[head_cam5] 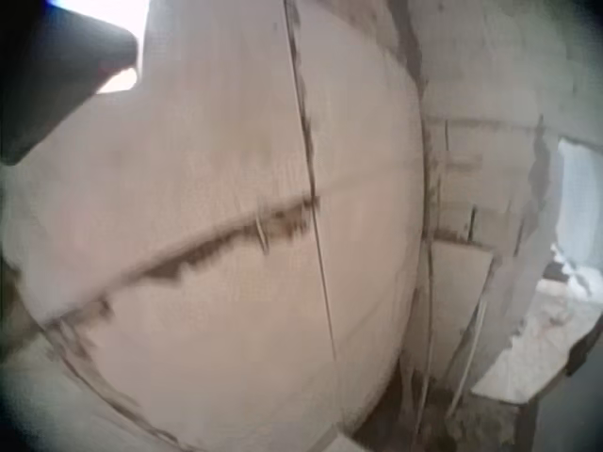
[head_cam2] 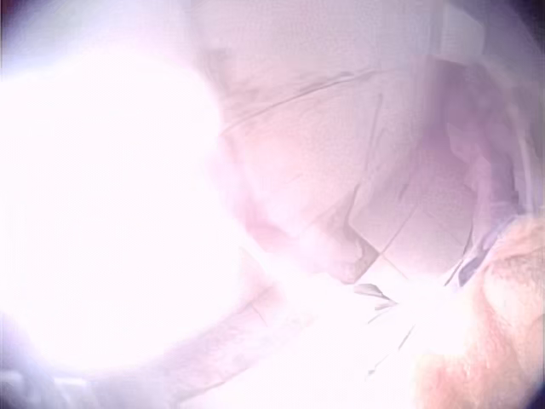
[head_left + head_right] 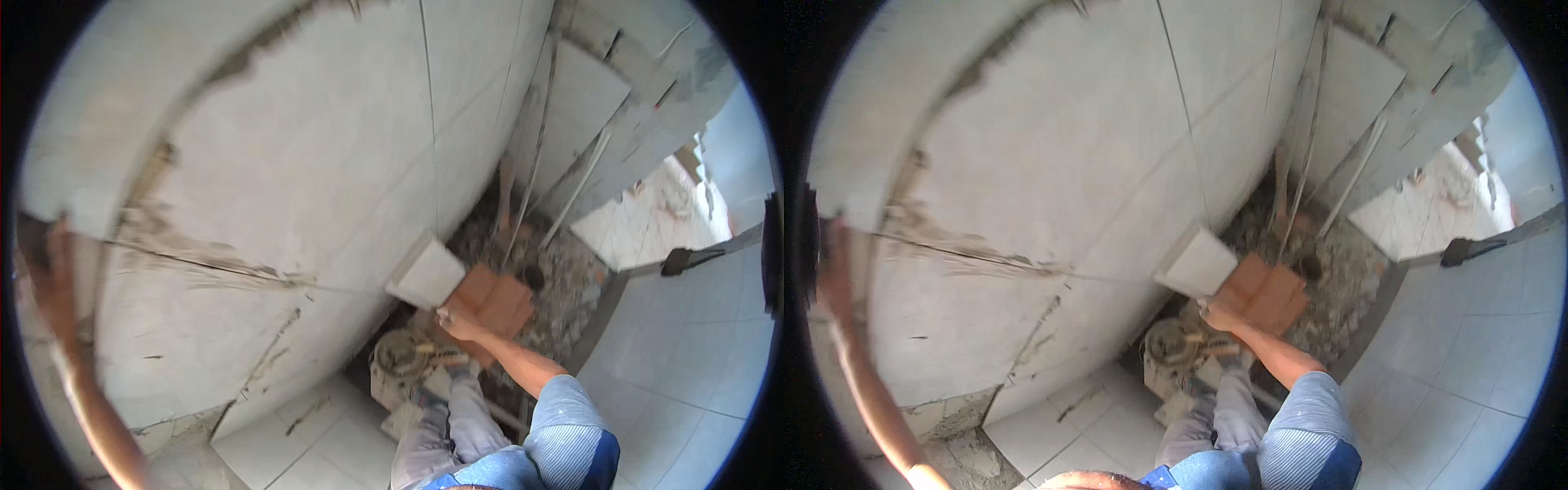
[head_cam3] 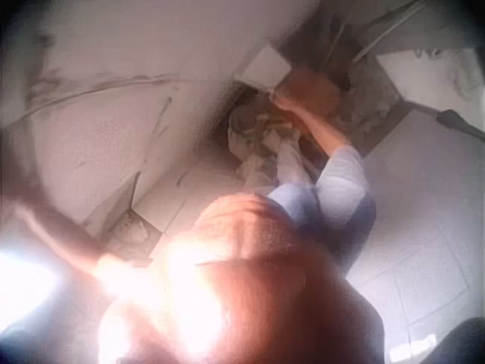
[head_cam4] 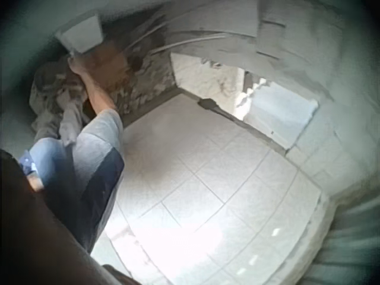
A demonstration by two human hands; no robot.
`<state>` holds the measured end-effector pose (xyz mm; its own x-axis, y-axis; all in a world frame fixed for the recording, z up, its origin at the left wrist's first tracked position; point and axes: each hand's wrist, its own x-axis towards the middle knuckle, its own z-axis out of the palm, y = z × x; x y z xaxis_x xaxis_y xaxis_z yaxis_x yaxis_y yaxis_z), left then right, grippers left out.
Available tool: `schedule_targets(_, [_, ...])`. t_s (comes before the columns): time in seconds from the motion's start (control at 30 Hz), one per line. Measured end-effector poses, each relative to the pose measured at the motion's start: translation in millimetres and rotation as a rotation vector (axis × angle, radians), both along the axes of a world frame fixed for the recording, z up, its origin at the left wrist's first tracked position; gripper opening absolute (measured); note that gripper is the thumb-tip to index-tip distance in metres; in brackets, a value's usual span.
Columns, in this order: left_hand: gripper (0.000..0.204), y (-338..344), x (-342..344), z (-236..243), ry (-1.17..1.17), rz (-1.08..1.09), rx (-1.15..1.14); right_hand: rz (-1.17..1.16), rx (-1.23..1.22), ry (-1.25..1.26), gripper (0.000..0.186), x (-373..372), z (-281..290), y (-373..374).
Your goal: The person applies mortar to the back of a tile, positions it on a wall section, and uses a mallet to secure it into place.
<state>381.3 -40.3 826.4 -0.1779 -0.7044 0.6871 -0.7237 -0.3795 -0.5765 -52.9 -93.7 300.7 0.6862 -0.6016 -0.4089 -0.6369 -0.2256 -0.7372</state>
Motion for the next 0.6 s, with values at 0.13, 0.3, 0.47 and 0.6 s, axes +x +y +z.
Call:
schedule_targets(0.13, [0.076, 46.9, -13.4, 63.0, 0.079, -0.125, -0.143, -0.288, -0.48, -0.456, 0.036, 79.8, 224.8, -105.7])
schedule_targets(0.3, [0.086, 28.2, -40.3, 67.4, 0.105, -0.135, -0.141, -0.411, -0.877, -0.992, 0.047, 136.4, 441.1, -171.9])
schedule_targets(0.47, [0.092, 32.9, -42.7, 78.7, 0.178, -0.141, -0.164, -0.394, -1.159, -0.947, 0.054, 213.0, 502.1, -194.0])
schedule_targets(0.6, [0.092, 42.0, -44.5, 83.5, 0.184, -0.132, -0.209, -0.398, -1.274, -0.846, 0.055, 237.5, 498.3, -184.4])
